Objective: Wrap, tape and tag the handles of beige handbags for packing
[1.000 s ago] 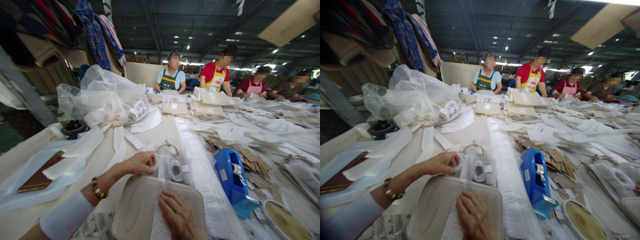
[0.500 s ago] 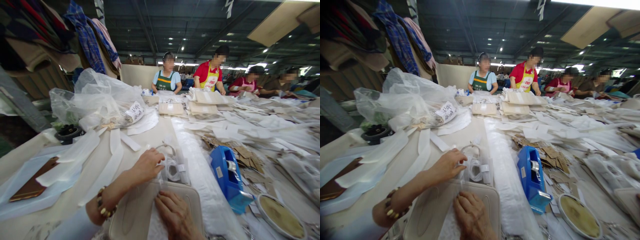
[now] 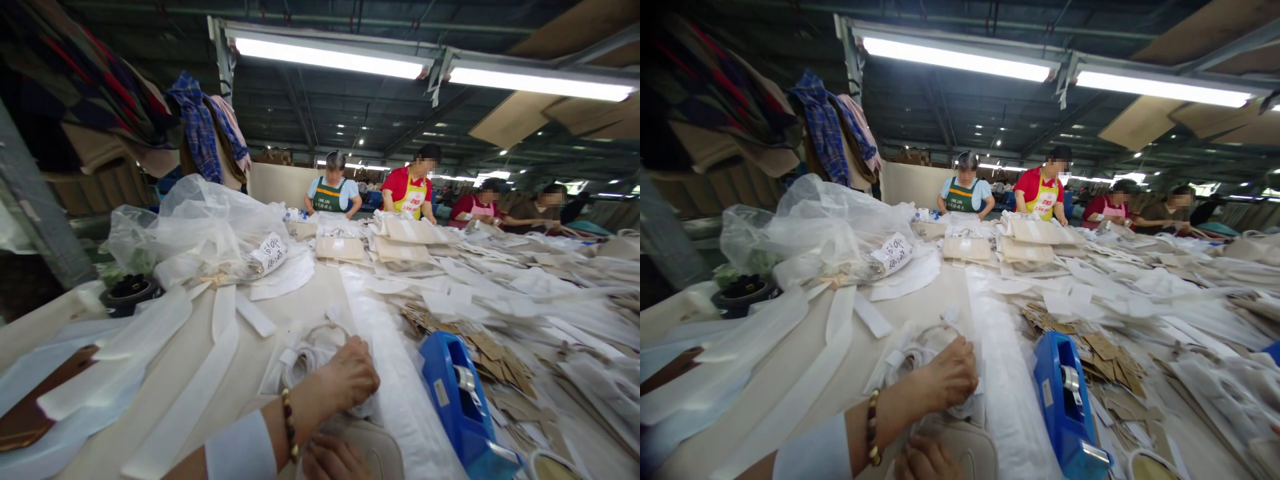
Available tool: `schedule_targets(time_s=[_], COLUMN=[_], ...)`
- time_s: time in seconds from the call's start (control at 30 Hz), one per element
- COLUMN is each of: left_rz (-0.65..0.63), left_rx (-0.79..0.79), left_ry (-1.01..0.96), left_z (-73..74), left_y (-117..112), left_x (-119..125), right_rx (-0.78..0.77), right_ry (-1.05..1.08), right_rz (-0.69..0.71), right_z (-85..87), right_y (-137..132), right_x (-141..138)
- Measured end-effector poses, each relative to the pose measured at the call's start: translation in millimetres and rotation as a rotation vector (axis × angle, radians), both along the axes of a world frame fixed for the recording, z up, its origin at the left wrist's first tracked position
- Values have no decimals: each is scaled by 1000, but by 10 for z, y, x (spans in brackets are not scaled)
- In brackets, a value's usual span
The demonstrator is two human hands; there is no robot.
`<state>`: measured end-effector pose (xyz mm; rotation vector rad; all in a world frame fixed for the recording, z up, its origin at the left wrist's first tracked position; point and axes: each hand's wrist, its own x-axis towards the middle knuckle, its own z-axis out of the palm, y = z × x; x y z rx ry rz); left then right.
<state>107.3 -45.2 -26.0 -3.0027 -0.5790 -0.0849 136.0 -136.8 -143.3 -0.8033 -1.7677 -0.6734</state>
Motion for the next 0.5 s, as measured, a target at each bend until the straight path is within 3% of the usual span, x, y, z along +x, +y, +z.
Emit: schedule_targets(time_s=[0.1, 0.2, 0.27, 0.37, 0.5], left_rz=[27, 133, 180, 188, -86], left_rx=[-76, -157, -182, -182, -222], left_ry=[-14, -47, -97, -197, -453], left_z=[43, 73, 94, 57, -250], left_y=[57, 186, 205, 46, -322], left_x=[110, 2, -234, -730, -1254], right_rx=[-265, -462, -508, -520, -473], right_ry=[-118, -175, -192, -194, -198], right_rz=[75, 119, 126, 137, 109], right_z=[245, 413, 432, 390, 395], right_y=[-177, -298, -331, -339, -350], right_x=[89, 170, 200, 204, 157])
